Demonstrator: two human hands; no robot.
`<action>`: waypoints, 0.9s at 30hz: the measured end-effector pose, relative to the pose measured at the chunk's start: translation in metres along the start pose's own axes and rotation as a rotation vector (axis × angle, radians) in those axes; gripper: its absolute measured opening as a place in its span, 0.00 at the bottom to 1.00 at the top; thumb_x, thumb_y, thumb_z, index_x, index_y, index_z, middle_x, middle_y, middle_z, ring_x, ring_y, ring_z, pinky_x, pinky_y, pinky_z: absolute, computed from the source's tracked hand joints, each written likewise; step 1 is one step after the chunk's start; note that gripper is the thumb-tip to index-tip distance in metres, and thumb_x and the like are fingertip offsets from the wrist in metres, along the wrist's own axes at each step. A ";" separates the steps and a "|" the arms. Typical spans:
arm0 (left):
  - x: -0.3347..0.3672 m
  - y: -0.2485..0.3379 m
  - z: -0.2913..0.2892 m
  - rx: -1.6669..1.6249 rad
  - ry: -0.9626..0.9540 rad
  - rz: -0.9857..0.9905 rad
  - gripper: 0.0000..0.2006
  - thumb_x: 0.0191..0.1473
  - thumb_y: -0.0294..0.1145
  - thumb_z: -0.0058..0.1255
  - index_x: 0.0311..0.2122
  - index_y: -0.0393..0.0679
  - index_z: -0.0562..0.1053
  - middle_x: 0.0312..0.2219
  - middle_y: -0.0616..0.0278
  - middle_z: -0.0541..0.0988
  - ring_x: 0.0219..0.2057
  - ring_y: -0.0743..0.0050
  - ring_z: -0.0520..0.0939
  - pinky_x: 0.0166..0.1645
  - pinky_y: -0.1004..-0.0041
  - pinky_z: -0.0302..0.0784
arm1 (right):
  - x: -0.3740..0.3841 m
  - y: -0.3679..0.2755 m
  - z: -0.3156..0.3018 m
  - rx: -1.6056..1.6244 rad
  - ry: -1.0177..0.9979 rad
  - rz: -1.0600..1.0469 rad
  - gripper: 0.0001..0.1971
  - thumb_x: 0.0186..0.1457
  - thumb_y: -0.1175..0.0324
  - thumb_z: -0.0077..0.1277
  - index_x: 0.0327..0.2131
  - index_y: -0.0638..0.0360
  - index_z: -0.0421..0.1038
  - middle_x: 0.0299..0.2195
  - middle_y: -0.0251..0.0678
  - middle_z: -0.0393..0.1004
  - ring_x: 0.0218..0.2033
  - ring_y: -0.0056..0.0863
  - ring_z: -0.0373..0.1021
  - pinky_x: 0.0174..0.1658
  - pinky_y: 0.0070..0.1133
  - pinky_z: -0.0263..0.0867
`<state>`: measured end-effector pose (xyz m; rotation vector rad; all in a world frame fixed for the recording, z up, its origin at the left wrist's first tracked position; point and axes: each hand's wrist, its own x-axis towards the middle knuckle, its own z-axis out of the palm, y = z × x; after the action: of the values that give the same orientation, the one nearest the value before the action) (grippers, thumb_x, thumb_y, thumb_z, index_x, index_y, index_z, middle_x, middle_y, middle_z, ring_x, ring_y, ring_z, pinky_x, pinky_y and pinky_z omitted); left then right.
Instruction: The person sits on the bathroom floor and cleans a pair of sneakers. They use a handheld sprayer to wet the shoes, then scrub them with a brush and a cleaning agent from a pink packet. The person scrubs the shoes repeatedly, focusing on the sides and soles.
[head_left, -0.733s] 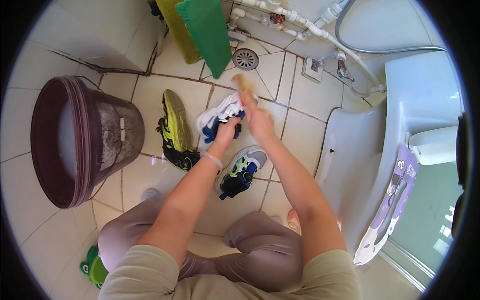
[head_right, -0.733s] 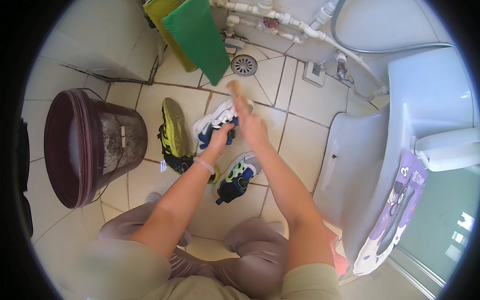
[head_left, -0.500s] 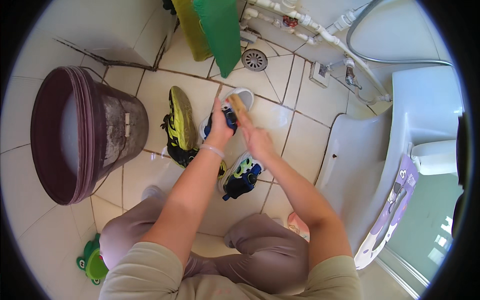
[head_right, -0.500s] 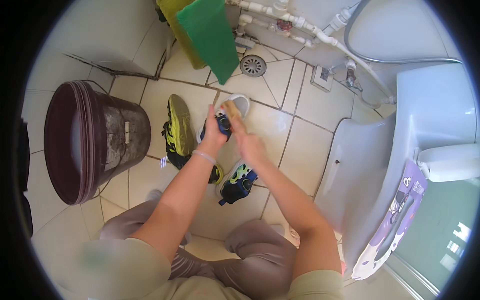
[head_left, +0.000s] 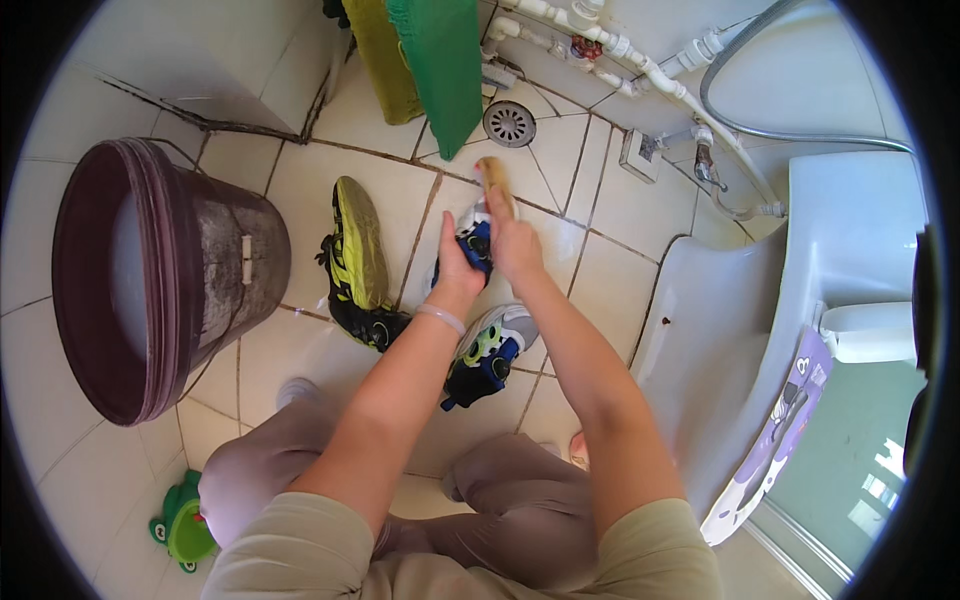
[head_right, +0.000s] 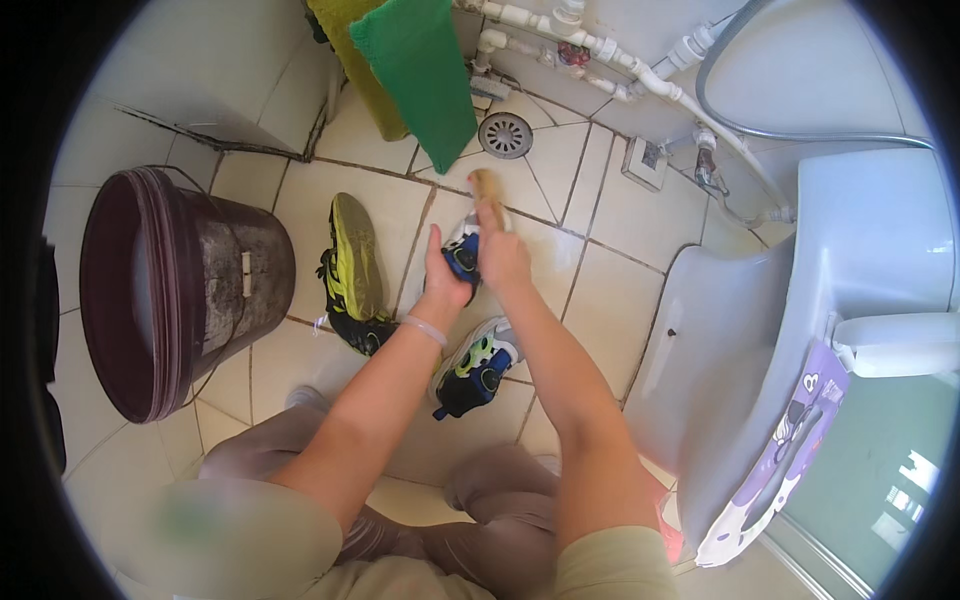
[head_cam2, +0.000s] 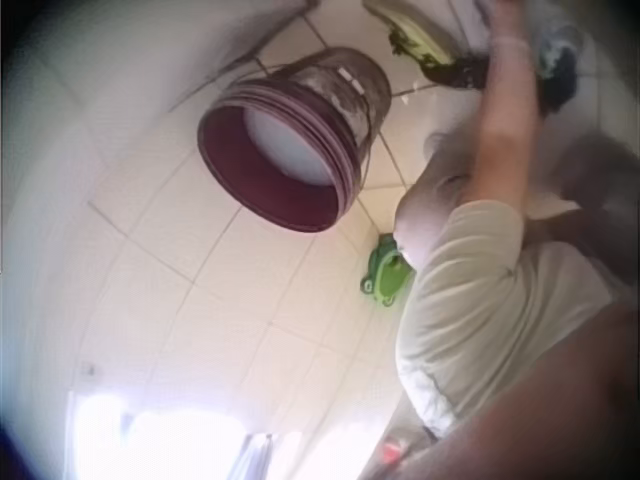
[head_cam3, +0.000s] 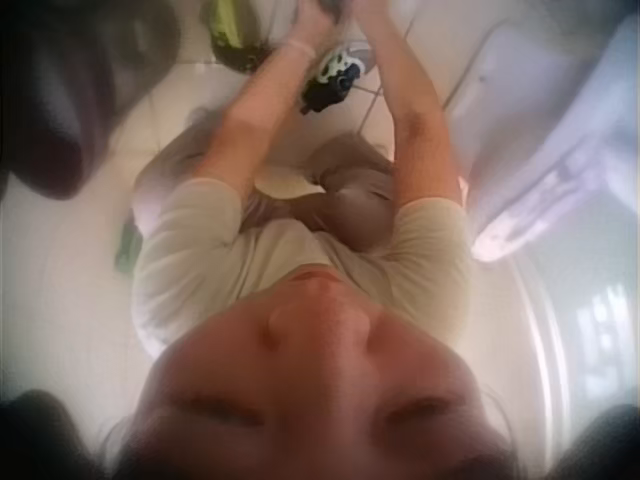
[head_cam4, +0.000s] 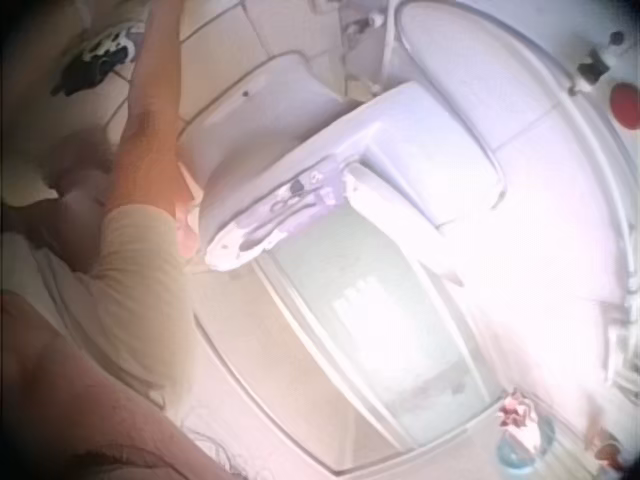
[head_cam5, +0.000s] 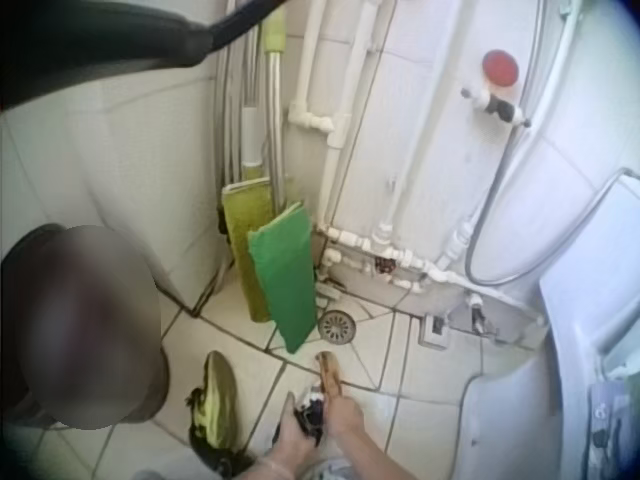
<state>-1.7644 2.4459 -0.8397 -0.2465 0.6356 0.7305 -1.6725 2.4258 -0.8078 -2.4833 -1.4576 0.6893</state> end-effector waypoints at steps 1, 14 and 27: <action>-0.002 0.011 0.000 -0.029 0.049 -0.024 0.31 0.51 0.62 0.35 0.48 0.44 0.67 0.42 0.60 0.74 0.43 0.65 0.74 0.51 0.66 0.67 | -0.017 0.002 0.009 0.017 -0.035 -0.074 0.26 0.54 0.65 0.41 0.57 0.40 0.51 0.21 0.52 0.71 0.23 0.50 0.70 0.28 0.39 0.66; 0.000 0.015 -0.010 0.100 0.140 -0.012 0.30 0.49 0.61 0.40 0.48 0.46 0.67 0.41 0.61 0.74 0.42 0.67 0.74 0.49 0.69 0.68 | -0.042 0.007 -0.013 0.025 -0.266 -0.210 0.24 0.54 0.65 0.41 0.55 0.41 0.54 0.25 0.54 0.72 0.26 0.49 0.71 0.30 0.40 0.66; -0.006 0.011 -0.002 0.079 0.106 -0.062 0.34 0.49 0.62 0.39 0.49 0.39 0.65 0.45 0.52 0.71 0.45 0.59 0.73 0.52 0.63 0.66 | -0.036 0.043 -0.011 -0.113 -0.110 -0.116 0.28 0.55 0.63 0.41 0.58 0.39 0.47 0.21 0.50 0.71 0.23 0.50 0.70 0.28 0.39 0.66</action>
<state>-1.7763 2.4499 -0.8377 -0.2323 0.7533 0.6346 -1.6488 2.3741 -0.8032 -2.4531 -1.7094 0.7519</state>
